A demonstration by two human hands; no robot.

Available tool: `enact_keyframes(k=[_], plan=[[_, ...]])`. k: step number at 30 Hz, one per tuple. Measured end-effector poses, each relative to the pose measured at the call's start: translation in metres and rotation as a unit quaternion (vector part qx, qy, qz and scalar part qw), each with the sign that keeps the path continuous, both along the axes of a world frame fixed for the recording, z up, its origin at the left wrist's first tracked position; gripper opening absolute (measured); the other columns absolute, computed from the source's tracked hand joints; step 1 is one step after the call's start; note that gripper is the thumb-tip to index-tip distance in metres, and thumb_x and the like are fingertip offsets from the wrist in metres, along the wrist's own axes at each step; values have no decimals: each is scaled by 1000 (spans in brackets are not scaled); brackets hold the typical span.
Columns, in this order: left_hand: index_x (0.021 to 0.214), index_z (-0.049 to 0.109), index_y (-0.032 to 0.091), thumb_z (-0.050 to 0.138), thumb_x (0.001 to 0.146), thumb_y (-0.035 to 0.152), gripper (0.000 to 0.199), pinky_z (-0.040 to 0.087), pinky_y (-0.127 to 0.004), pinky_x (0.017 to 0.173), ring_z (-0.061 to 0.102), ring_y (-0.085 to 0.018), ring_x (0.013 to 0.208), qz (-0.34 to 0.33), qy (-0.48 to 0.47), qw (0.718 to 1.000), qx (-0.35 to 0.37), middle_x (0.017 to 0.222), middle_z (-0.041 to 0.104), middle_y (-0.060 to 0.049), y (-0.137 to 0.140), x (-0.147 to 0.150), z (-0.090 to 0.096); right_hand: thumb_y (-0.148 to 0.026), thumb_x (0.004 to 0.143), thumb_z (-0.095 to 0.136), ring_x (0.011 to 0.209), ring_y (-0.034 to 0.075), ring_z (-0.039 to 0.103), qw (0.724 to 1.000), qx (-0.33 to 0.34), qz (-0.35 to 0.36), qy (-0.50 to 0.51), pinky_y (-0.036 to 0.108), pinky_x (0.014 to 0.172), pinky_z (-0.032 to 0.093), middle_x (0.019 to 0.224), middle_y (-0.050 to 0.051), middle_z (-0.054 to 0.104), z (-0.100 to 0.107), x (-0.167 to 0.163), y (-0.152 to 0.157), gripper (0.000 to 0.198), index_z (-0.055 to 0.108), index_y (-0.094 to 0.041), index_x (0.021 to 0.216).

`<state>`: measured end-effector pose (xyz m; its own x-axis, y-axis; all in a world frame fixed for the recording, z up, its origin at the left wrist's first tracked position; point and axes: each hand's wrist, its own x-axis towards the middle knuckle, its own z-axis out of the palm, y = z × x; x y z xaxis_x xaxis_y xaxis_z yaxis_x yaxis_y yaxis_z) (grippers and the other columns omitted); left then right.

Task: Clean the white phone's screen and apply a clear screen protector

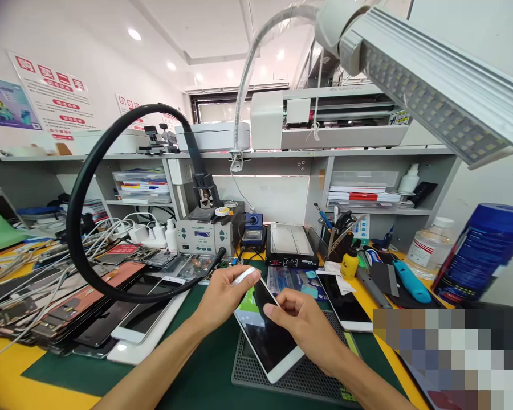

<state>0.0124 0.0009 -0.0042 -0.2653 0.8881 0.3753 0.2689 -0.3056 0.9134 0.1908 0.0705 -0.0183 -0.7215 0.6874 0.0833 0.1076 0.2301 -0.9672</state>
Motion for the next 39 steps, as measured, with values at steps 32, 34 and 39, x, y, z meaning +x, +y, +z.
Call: enact_keyframes(k=[32, 34, 39], plan=[[107, 71, 19, 76, 80, 47, 39, 47, -23, 63, 60, -15, 74, -15, -290, 954, -76, 88, 70, -3, 8, -2, -13, -45, 75, 77, 73, 20, 63, 993, -14, -115, 19, 27, 65, 47, 80, 1, 69, 3, 4, 10, 30, 69, -19, 86], [105, 71, 19, 77, 80, 46, 37, 47, -23, 64, 60, -15, 75, -17, -289, 954, -71, 89, 70, -4, 8, -2, -13, -48, 79, 73, 76, 22, 64, 995, -42, -86, 23, 29, 66, 48, 81, 3, 71, 6, 5, 10, 31, 72, -19, 89], [101, 71, 17, 79, 77, 46, 39, 46, -23, 60, 60, -15, 72, -13, -300, 950, -81, 85, 70, -4, 10, -5, -11, -55, 86, 64, 82, 22, 63, 997, -47, -48, 44, 27, 67, 47, 84, 4, 72, 8, 5, 8, 38, 75, -19, 93]])
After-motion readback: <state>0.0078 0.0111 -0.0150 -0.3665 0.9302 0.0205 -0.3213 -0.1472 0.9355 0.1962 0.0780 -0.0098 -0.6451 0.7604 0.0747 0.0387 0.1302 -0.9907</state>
